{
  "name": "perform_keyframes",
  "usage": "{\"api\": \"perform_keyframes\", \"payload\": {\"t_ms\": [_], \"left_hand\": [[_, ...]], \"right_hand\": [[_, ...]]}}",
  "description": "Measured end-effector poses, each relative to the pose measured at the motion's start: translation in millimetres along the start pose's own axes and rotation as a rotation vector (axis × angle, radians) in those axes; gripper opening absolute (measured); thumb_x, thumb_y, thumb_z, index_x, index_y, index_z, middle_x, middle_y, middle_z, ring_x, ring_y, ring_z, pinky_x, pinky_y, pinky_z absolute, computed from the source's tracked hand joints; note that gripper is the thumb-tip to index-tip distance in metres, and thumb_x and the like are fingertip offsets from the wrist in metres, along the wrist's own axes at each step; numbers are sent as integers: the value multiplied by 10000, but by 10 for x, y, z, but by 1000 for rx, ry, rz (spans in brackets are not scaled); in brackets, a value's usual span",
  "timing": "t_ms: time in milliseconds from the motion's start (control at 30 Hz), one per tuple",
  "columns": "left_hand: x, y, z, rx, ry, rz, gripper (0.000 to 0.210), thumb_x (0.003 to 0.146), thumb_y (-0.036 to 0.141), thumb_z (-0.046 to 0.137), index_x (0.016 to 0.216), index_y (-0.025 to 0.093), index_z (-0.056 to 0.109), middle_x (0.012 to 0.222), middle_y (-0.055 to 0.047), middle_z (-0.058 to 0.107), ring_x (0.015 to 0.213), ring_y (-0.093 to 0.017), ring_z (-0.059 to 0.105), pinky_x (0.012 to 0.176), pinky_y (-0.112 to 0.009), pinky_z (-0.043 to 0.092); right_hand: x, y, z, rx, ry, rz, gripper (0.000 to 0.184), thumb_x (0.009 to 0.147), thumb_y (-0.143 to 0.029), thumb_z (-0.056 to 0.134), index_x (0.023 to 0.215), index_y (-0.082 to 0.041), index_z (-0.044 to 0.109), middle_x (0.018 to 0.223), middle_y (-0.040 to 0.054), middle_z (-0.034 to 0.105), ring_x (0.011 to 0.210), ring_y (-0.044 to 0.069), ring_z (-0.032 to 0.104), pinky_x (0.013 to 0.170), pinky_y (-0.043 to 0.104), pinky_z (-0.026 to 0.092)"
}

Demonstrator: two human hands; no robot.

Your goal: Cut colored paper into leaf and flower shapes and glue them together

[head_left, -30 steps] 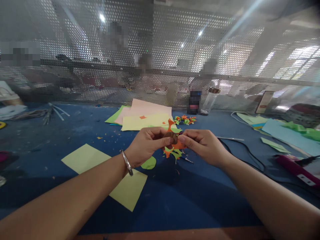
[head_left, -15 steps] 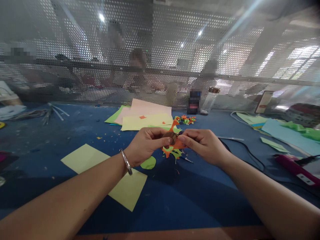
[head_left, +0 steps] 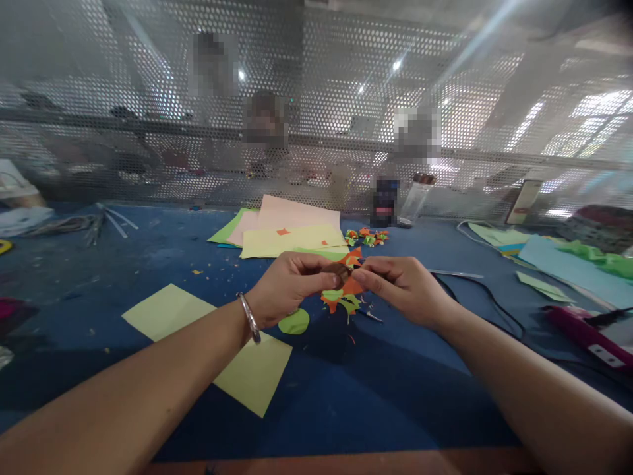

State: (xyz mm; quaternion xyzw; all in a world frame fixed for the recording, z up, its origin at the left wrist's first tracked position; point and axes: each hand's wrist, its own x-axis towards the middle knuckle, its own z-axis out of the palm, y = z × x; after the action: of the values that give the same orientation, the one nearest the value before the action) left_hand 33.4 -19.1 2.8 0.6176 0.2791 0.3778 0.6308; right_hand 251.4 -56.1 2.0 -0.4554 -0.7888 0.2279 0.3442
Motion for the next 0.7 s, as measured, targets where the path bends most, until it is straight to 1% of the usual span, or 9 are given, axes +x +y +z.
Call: {"api": "perform_keyframes", "payload": {"t_ms": [67,167,267,367,500,567,700], "left_hand": [[-4,19,7,2,7,-23,67,744,171,783,808,156,793,699,-4,698,586,-66,537,554,-180,429],[-7,32,16,-13,1,-35,62,750,151,764,806,156,791,676,1,687,569,-60,522,536,-173,414],[-8,24,13,-19,-2,-35,36,736,149,766,767,155,784,692,-8,698,601,-74,548,555,-184,426],[-4,9,-1,-18,-7,-24,51,721,148,771,768,157,789,724,-17,716,641,-85,570,586,-196,439],[0,5,-13,-43,-17,-25,64,712,132,770,766,158,795,722,-14,717,670,-80,578,585,-174,420],[-3,13,-10,-39,-20,-32,84,713,126,761,782,157,798,712,-10,710,649,-75,563,560,-168,404],[-9,28,0,-9,-34,-60,124,732,117,728,823,156,801,619,12,658,568,-67,505,521,-175,381]], "right_hand": [[0,-1,3,-4,-1,-6,475,986,-574,495,818,-170,681,734,12,573,658,137,470,593,269,343],[-2,-5,5,-22,10,-6,488,983,-587,489,826,-174,696,727,17,586,656,144,489,584,266,352],[-4,-14,4,-41,20,-8,498,978,-599,487,837,-176,709,726,23,608,655,147,510,571,261,357],[-6,-23,3,-56,22,-13,501,974,-603,492,834,-176,713,722,28,621,657,148,525,564,256,363],[-8,-23,5,-62,26,-19,504,978,-596,491,816,-172,710,716,26,622,647,142,526,560,251,368],[-9,-19,8,-70,30,-23,501,981,-590,492,806,-172,706,708,22,615,637,137,519,562,250,369],[-10,-16,8,-79,18,-42,484,986,-568,498,802,-171,704,737,27,629,658,139,529,587,248,384]]}}
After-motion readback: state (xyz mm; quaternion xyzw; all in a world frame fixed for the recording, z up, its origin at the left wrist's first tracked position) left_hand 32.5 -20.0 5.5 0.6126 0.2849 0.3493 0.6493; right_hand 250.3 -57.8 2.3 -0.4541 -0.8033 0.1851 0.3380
